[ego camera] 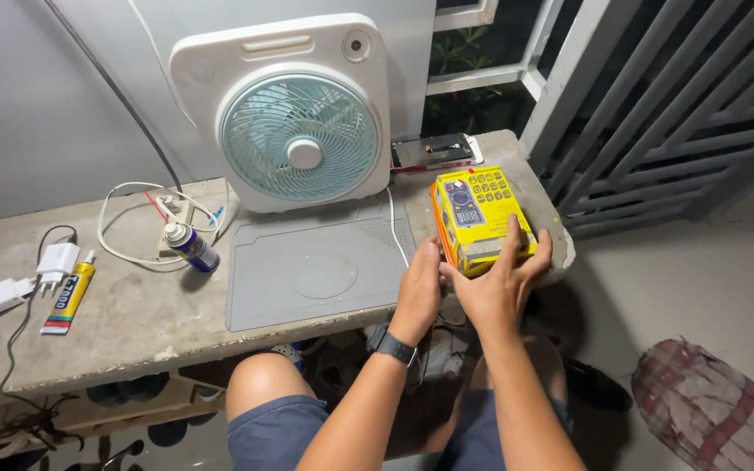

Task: Testing a repaired portable fan using a digital multimeter and pliers to check electrical functionality.

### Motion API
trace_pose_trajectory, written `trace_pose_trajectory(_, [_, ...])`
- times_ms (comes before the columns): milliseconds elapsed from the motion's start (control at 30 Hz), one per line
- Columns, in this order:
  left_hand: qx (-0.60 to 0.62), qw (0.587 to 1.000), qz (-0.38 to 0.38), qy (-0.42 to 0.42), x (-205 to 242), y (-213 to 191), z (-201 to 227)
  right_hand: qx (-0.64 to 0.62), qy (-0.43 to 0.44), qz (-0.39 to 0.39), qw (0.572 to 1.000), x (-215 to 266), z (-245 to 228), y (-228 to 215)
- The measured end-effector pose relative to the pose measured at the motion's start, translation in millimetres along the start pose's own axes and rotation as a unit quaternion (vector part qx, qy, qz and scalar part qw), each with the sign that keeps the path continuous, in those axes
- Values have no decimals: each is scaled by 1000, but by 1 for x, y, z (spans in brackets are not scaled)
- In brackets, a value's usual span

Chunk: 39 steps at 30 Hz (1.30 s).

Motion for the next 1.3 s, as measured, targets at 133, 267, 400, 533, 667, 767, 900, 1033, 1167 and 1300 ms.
trace_pose_trajectory(133, [18,997,4,80,-28,21,-11,-22,7,-1,1000,-8,7,3])
trace_pose_trajectory(267, [32,999,-34,-11,-44,58,-29,-31,-74,48,996,-32,45,3])
trace_pose_trajectory(400, [15,999,-35,27,-36,53,-29,-45,-90,-29,995,-47,56,-3])
trace_pose_trajectory(533, [-27,997,-3,70,15,-5,-15,-53,-128,34,990,-35,14,-49])
trace_pose_trajectory(667, [-106,987,65,99,62,-95,-20,-167,-200,31,965,13,-26,-35])
trace_pose_trajectory(767, [-197,969,115,91,91,-155,-28,-235,-183,-125,946,51,-56,0])
trace_pose_trajectory(900, [-104,974,199,-34,113,-209,-57,-331,-184,-245,893,89,-115,14])
trace_pose_trajectory(1033, [6,968,246,-48,120,-232,-64,-383,-217,-317,840,114,-152,31])
trace_pose_trajectory(1167, [-89,969,229,-32,137,-244,-54,-350,-201,-304,863,90,-152,52])
trace_pose_trajectory(1300, [-179,954,236,48,147,-254,-61,-324,-131,-232,908,43,-120,63])
Point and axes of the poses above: each hand's wrist, its own x-axis away from the middle knuckle, its own y-axis out of the palm, z = x × y, the point moved 4 cm from there along -x, towards the middle knuckle
